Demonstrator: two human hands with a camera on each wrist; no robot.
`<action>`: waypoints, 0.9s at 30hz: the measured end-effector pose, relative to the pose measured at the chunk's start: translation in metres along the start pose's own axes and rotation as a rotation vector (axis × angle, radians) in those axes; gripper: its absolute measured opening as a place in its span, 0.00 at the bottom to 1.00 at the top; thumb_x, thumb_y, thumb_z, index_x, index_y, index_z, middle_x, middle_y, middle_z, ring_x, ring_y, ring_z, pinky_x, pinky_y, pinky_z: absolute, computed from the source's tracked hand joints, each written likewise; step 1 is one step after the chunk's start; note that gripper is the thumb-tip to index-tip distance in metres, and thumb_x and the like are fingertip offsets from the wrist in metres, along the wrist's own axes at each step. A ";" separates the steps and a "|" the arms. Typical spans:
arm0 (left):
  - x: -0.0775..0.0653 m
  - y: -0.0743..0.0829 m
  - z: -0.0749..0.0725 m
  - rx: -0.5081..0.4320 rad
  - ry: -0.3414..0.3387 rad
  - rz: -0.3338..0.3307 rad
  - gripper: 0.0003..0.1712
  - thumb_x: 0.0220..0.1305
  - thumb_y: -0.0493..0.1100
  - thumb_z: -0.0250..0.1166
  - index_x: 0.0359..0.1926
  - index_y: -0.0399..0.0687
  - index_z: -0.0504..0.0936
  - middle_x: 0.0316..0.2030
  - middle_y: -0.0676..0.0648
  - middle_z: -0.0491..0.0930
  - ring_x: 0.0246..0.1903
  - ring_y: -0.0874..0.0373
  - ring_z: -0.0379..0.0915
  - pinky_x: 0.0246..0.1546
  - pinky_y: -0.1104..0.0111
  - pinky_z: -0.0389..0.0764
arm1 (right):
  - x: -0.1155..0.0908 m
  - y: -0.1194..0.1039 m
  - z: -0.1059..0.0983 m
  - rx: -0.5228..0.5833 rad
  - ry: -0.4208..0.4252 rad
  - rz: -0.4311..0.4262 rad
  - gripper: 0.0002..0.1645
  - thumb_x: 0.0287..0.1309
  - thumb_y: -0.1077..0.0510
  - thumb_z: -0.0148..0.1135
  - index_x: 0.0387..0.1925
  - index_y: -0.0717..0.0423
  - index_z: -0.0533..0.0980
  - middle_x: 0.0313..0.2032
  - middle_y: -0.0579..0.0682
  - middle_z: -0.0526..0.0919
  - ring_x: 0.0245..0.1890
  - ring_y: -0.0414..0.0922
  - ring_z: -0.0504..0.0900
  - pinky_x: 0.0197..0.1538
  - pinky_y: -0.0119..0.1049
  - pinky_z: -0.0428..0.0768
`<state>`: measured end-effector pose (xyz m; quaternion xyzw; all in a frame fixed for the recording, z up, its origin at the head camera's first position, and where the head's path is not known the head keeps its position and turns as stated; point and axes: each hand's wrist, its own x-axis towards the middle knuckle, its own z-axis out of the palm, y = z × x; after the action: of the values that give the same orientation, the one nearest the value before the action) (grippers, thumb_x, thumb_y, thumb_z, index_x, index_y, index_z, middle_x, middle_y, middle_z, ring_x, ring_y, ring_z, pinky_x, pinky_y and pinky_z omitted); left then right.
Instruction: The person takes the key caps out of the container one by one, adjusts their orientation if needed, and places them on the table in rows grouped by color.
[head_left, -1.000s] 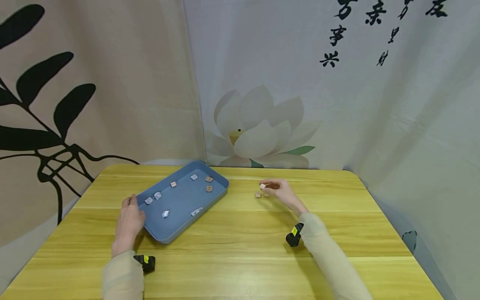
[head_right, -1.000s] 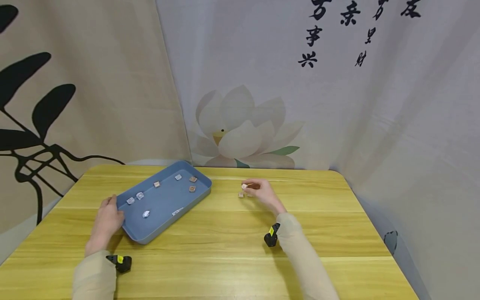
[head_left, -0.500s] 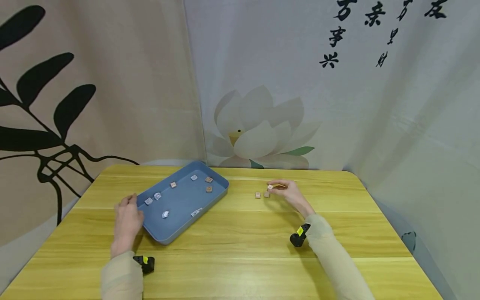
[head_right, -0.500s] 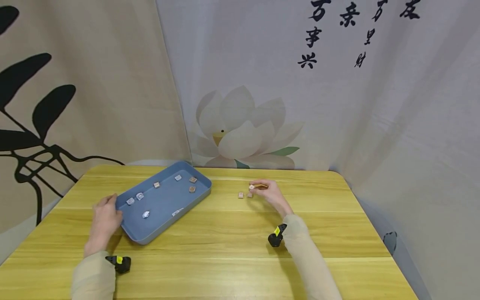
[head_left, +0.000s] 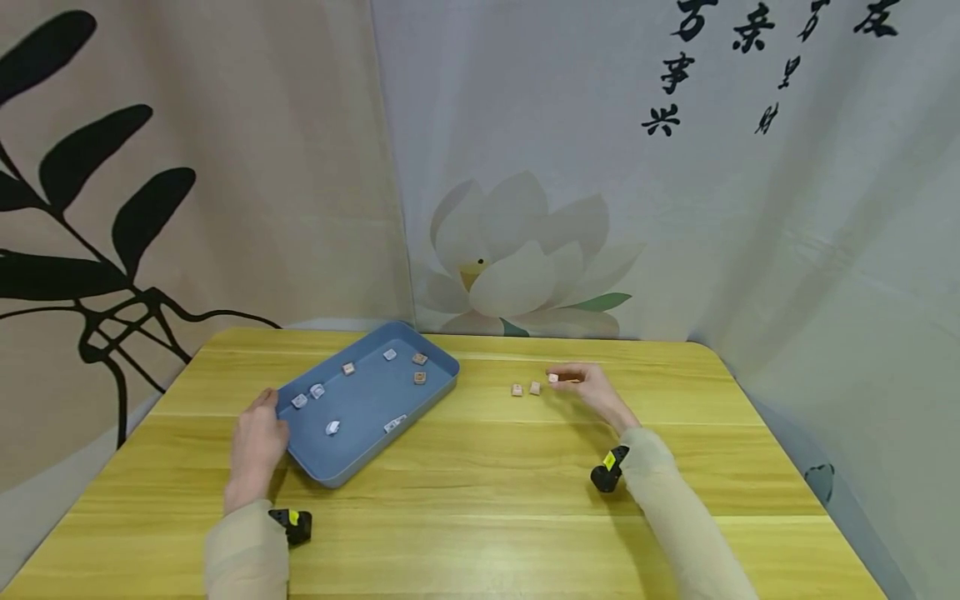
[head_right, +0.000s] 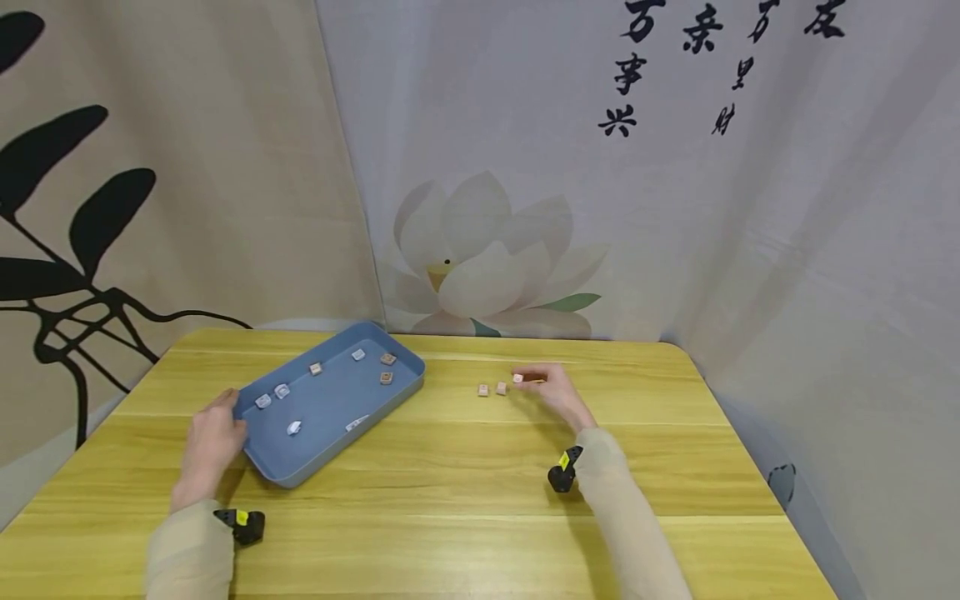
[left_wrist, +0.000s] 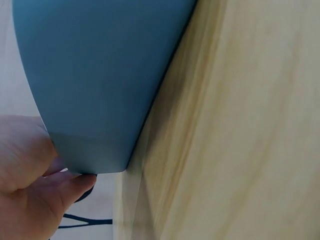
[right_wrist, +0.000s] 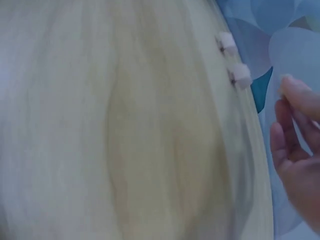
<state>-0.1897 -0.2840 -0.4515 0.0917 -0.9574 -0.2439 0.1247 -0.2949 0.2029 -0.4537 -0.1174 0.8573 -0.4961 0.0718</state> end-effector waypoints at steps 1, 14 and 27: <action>0.000 0.000 0.000 0.000 -0.006 -0.006 0.30 0.56 0.27 0.48 0.61 0.17 0.62 0.62 0.21 0.61 0.60 0.24 0.58 0.59 0.40 0.65 | 0.000 0.001 0.000 -0.018 0.005 0.003 0.22 0.60 0.60 0.60 0.55 0.62 0.76 0.55 0.60 0.80 0.56 0.55 0.77 0.55 0.46 0.78; 0.000 0.002 0.001 0.012 0.002 -0.008 0.29 0.57 0.26 0.48 0.61 0.17 0.62 0.62 0.21 0.61 0.59 0.24 0.59 0.58 0.39 0.66 | 0.006 0.010 0.009 -0.198 0.043 0.020 0.16 0.58 0.63 0.61 0.49 0.62 0.80 0.50 0.62 0.81 0.48 0.54 0.79 0.51 0.45 0.78; 0.000 0.002 0.001 0.002 -0.021 -0.022 0.30 0.57 0.27 0.48 0.62 0.18 0.61 0.63 0.22 0.60 0.59 0.23 0.59 0.57 0.39 0.66 | 0.009 0.010 0.016 -0.230 0.066 0.052 0.15 0.58 0.63 0.61 0.47 0.61 0.82 0.50 0.62 0.82 0.50 0.56 0.79 0.54 0.49 0.77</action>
<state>-0.1901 -0.2824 -0.4513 0.1000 -0.9578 -0.2451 0.1118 -0.3013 0.1920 -0.4700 -0.0861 0.9133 -0.3958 0.0427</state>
